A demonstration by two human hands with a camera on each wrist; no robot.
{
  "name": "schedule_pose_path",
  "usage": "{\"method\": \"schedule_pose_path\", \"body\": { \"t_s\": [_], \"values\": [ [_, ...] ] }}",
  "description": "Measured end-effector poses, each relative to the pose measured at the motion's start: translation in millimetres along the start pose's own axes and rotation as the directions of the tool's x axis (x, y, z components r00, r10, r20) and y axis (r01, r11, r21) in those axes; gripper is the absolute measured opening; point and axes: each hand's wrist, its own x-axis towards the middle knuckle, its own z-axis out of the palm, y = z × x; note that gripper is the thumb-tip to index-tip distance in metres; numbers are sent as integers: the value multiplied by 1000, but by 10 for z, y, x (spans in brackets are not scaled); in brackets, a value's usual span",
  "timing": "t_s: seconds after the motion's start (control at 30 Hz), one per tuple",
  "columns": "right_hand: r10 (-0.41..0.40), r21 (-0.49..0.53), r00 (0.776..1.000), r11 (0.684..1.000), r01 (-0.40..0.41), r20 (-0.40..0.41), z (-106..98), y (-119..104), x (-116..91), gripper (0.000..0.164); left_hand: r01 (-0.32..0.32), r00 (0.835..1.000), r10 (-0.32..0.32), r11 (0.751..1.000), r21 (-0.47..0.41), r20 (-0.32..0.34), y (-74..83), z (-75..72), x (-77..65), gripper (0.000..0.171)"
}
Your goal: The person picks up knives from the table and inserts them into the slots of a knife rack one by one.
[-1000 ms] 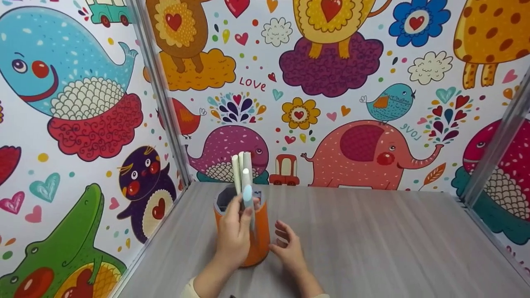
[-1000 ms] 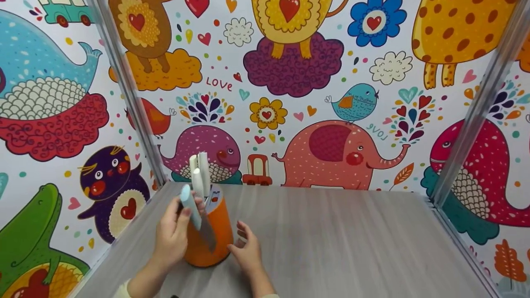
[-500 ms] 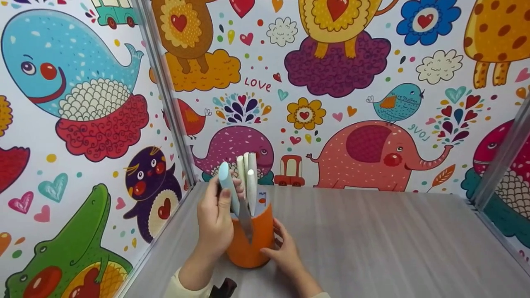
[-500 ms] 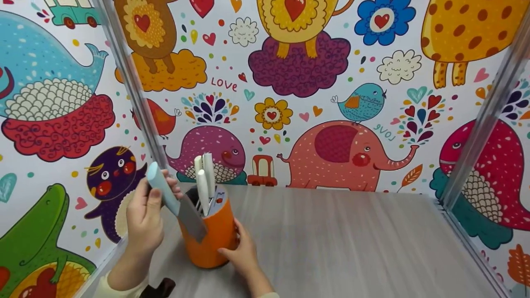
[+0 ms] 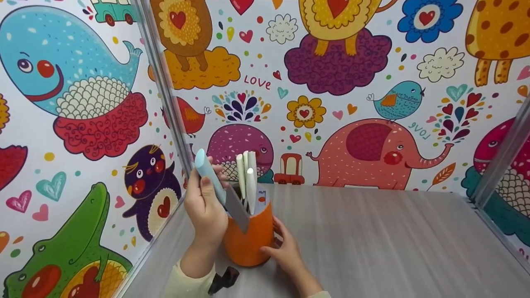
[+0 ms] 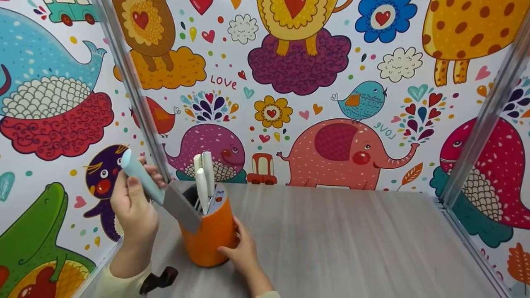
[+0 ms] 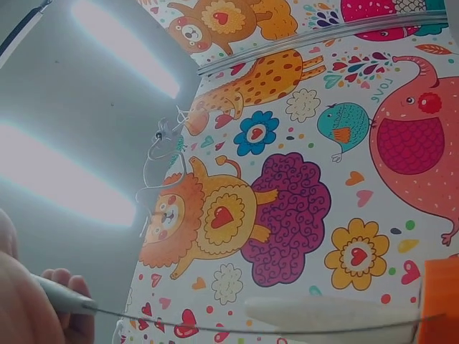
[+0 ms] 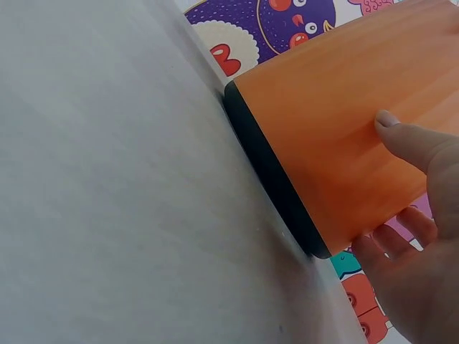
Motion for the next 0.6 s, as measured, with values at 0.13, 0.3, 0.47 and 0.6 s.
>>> {"method": "schedule_pose_path", "body": {
  "t_s": [0.13,0.3,0.47,0.6],
  "values": [
    [36,6,999,999,-36,9,14,2,1,96,-41,999,41,999,9,-22,-13,26,64,34],
    [46,0,999,999,-46,16,22,2,7,96,-167,985,169,985,50,-43,-66,97,167,34],
    [51,-7,999,999,-51,15,-11,-5,17,96,-229,971,234,968,107,-40,-195,176,210,32],
    [50,-14,999,999,-50,11,-17,-27,12,97,-249,966,257,957,148,-34,-289,211,205,27]
  ]
}}
